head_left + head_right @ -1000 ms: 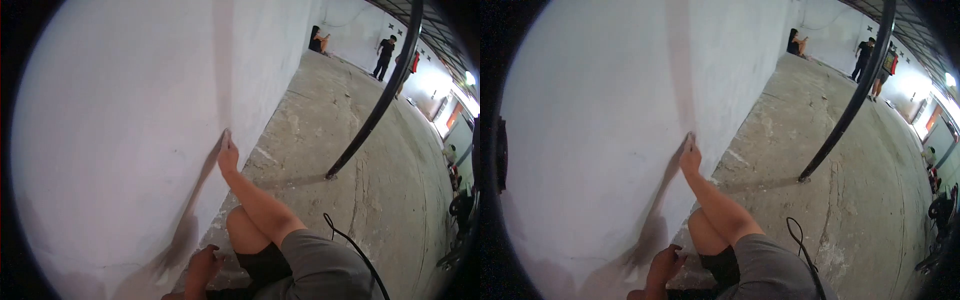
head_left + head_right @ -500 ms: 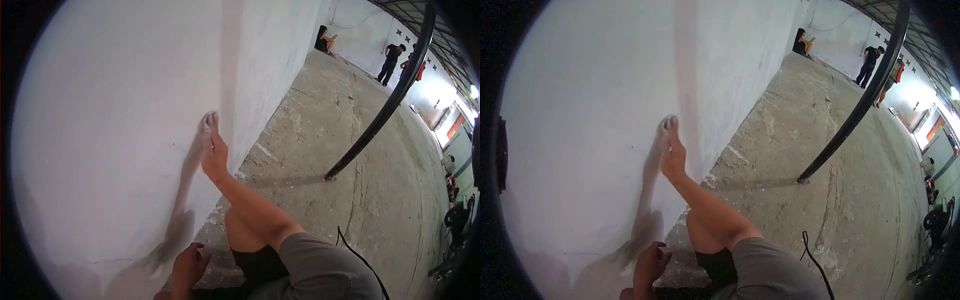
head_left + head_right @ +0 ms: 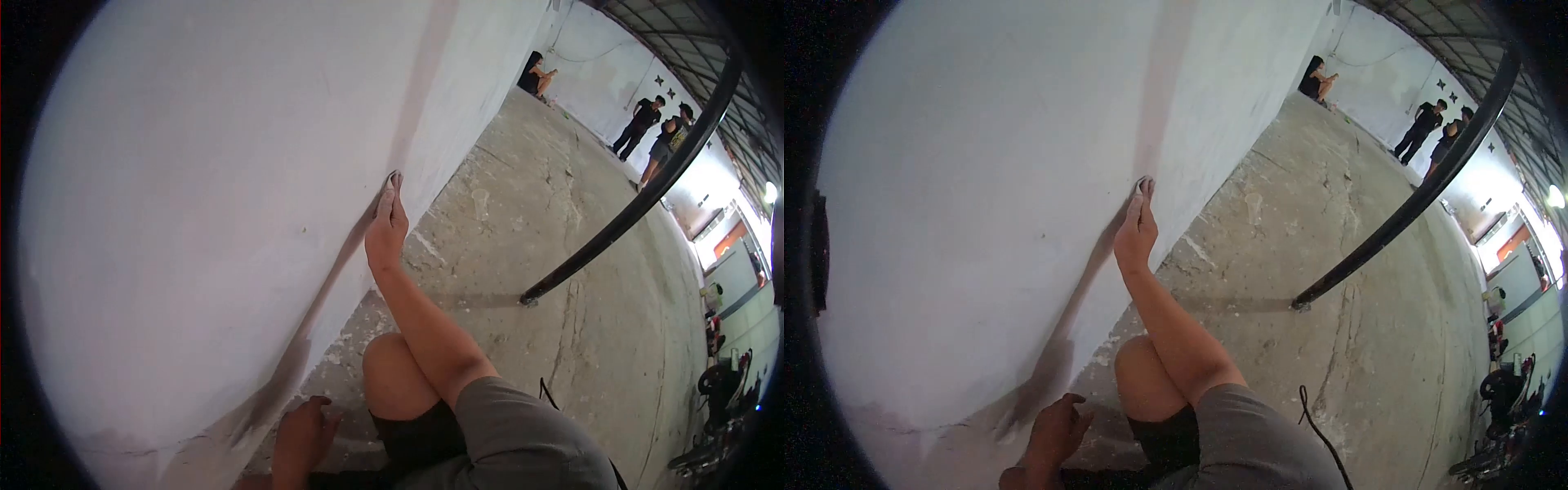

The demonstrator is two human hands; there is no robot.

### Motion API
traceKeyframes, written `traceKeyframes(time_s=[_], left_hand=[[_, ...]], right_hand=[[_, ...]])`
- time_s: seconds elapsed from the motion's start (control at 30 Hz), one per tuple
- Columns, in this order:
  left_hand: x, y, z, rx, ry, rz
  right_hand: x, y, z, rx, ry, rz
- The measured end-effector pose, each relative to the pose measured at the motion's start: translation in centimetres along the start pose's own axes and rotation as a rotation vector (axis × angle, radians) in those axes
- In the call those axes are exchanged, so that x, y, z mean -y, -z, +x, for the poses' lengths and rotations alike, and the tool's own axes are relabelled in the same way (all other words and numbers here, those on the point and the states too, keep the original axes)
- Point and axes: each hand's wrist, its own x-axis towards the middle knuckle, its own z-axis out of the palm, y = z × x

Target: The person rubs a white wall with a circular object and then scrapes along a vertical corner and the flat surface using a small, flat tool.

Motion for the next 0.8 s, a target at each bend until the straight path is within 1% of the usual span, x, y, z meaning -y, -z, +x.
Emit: traceKeyframes(time_s=[0.07,0.13,0.17,0.23,0.37,0.4,0.47,0.53,0.6,0.67,0.7,0.77,0.8], left_hand=[[-0.1,0.1,0.1,0.006,0.020,-0.016],[-0.3,-0.1,0.2,0.070,0.007,0.043],[-0.7,-0.1,0.3,0.069,-0.009,0.053],[-1.6,-0.3,0.4,0.123,-0.013,0.033],[-2.2,-1.8,0.6,0.054,-0.113,0.010],[-2.6,-1.9,0.6,0.066,-0.110,-0.017],[-3.1,-2.3,0.0,0.058,-0.089,-0.039],[-3.1,-2.7,-1.0,-0.017,-0.127,-0.094],[-2.9,-3.0,-2.4,-0.076,-0.118,-0.088],[-2.0,-3.1,-3.8,-0.137,-0.106,-0.082],[-1.3,-3.4,-4.5,-0.171,-0.117,-0.104],[-1.1,-3.3,-6.1,-0.212,-0.122,-0.130],[-1.5,-2.9,-7.0,-0.206,-0.071,-0.116]], right_hand=[[0.0,0.7,0.2,0.043,0.002,-0.006],[0.6,1.1,0.1,0.103,0.012,-0.015],[1.1,1.4,0.0,0.134,0.022,-0.027],[2.3,1.7,-0.6,0.190,0.047,-0.044],[5.0,1.4,-2.1,0.227,0.113,-0.011],[5.2,1.3,-2.5,0.223,0.122,0.001],[5.4,0.7,-3.4,0.214,0.073,0.047],[5.3,0.2,-4.2,0.202,0.072,0.050],[5.0,-0.5,-5.1,0.204,0.069,0.053],[4.4,-1.1,-5.8,0.139,0.069,0.053],[3.1,-1.8,-6.0,0.159,0.067,0.071],[0.5,-2.7,-6.4,-0.005,0.078,-0.058],[1.2,-2.6,-6.9,0.011,0.077,-0.052]])
